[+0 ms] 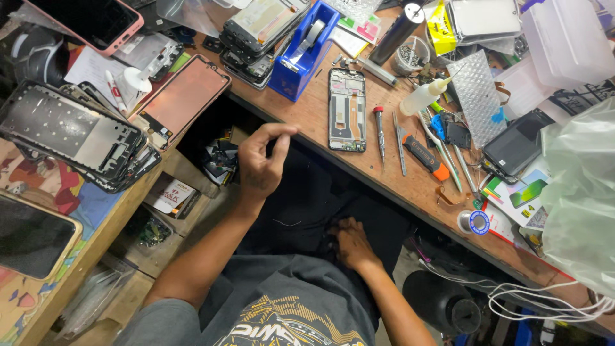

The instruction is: The person uses a screwdriver to remove screws from a disassembled smartphone, then uses tweezers to lift and remove a small circuit board. They wipe the phone's interior with a cloth and continue unscrewing components.

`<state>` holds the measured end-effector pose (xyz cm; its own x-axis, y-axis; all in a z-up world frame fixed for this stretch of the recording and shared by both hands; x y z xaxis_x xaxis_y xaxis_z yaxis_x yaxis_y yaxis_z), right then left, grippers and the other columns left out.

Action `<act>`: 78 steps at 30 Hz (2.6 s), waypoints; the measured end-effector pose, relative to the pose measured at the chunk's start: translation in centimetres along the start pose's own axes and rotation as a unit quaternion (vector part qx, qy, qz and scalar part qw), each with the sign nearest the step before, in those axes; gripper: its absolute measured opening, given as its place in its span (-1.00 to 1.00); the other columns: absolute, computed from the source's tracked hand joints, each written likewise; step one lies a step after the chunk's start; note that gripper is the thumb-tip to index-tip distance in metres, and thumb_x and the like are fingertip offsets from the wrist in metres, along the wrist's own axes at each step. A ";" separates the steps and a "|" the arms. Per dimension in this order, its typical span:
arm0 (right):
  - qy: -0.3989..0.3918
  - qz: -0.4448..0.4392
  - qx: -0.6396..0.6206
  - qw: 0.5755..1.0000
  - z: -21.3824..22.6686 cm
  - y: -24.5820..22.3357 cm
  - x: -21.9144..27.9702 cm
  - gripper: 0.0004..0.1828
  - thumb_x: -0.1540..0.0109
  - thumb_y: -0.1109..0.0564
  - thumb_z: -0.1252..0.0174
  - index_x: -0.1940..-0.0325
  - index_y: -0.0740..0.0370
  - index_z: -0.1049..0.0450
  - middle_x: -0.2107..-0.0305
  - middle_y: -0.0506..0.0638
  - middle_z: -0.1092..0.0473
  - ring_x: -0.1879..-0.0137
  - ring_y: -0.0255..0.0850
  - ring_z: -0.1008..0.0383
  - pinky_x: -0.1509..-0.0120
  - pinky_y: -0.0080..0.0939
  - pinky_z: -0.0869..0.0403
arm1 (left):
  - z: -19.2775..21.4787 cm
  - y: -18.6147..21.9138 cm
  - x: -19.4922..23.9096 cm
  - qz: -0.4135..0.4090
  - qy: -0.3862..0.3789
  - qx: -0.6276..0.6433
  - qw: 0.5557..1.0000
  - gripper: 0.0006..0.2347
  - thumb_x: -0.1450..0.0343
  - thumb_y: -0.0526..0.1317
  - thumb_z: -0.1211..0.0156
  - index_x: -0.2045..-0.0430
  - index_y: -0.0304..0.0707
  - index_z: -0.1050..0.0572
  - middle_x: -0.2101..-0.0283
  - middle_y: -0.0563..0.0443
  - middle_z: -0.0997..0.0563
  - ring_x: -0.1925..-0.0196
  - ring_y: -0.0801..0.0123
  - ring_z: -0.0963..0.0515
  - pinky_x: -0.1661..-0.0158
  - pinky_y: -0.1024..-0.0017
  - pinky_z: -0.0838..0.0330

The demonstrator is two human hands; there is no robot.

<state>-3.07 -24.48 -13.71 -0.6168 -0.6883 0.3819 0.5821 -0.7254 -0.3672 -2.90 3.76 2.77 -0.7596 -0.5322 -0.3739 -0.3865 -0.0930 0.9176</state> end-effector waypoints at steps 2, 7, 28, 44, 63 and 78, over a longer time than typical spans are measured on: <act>0.046 0.009 -0.038 0.998 1.2 0.9 -0.7 -0.42 0.09 0.47 -0.22 0.00 0.20 -0.57 0.06 0.15 -0.53 -0.09 0.11 -0.44 -0.24 -0.08 -0.43 | 1.7 -0.4 1.5 0.034 0.005 -0.047 0.998 -0.85 -0.50 -0.39 -0.08 0.18 -0.40 -0.60 0.12 -0.07 -0.71 0.07 0.42 -0.66 -0.02 0.50 -0.50; 0.177 -0.039 -0.254 0.950 4.8 2.4 -1.1 -0.71 -0.13 0.34 -0.29 0.06 0.30 -0.55 0.31 0.05 -0.58 0.18 -0.20 -0.56 0.11 -0.24 -0.51 | 2.9 -3.5 6.6 0.136 -0.039 -0.129 0.982 -0.86 -0.43 -0.30 -0.20 0.25 -0.35 -0.65 0.24 -0.04 -0.72 0.21 0.40 -0.68 0.16 0.49 -0.53; 0.174 0.039 -0.578 0.796 1.4 -6.2 -9.2 -0.67 -0.32 0.31 -0.13 -0.18 0.46 -0.40 0.03 0.19 -0.52 0.02 -0.19 -0.58 -0.05 -0.22 -0.60 | 12.5 -23.7 11.8 0.213 0.129 0.028 0.968 -0.75 -0.35 -0.51 -0.08 0.11 -0.38 -0.48 0.34 -0.05 -0.64 0.37 0.41 -0.62 0.30 0.49 -0.55; 0.161 0.008 -0.483 0.861 0.3 -7.4 -9.3 -0.73 -0.32 0.31 -0.17 -0.11 0.38 -0.48 0.07 0.09 -0.55 -0.03 -0.29 -0.55 -0.16 -0.33 -0.49 | 10.5 -26.3 3.4 -0.014 -0.027 -0.491 0.871 -0.71 -0.24 -0.16 -0.36 0.27 -0.38 -0.57 0.19 -0.32 -0.59 0.09 -0.14 -0.55 0.13 0.00 -0.43; 0.387 0.094 -0.183 0.899 22.5 -8.1 -1.4 -0.84 -0.29 0.32 -0.26 0.03 0.33 -0.54 0.22 0.09 -0.58 0.14 -0.22 -0.57 0.00 -0.28 -0.51 | -0.9 -0.3 0.7 0.003 -0.048 -0.104 0.993 -0.87 -0.39 -0.34 -0.34 0.23 -0.28 -0.59 0.22 -0.04 -0.68 0.18 0.35 -0.68 0.10 0.44 -0.53; 0.334 0.199 -0.047 0.920 25.8 -6.5 -4.5 -0.71 -0.25 0.34 -0.27 -0.05 0.35 -0.44 0.25 0.12 -0.54 0.11 -0.05 -0.61 0.06 -0.11 -0.55 | -7.9 0.3 -1.4 -0.092 -0.170 -0.235 0.953 -0.69 -0.29 -0.28 -0.39 0.09 -0.20 -0.56 0.02 0.03 -0.64 -0.10 0.20 -0.53 -0.13 0.25 -0.26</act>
<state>9.60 -16.80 8.83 -0.5714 -0.7205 -0.3929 0.8031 -0.3924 -0.4484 2.12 -2.14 4.65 -0.8577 -0.1743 -0.4837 -0.3139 -0.5676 0.7611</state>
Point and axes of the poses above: each hand's wrist, its own x-axis away from the middle knuckle, its own z-axis out of the back of the hand, y = z × x, the point moved 6 cm from there along -x, towards the middle knuckle
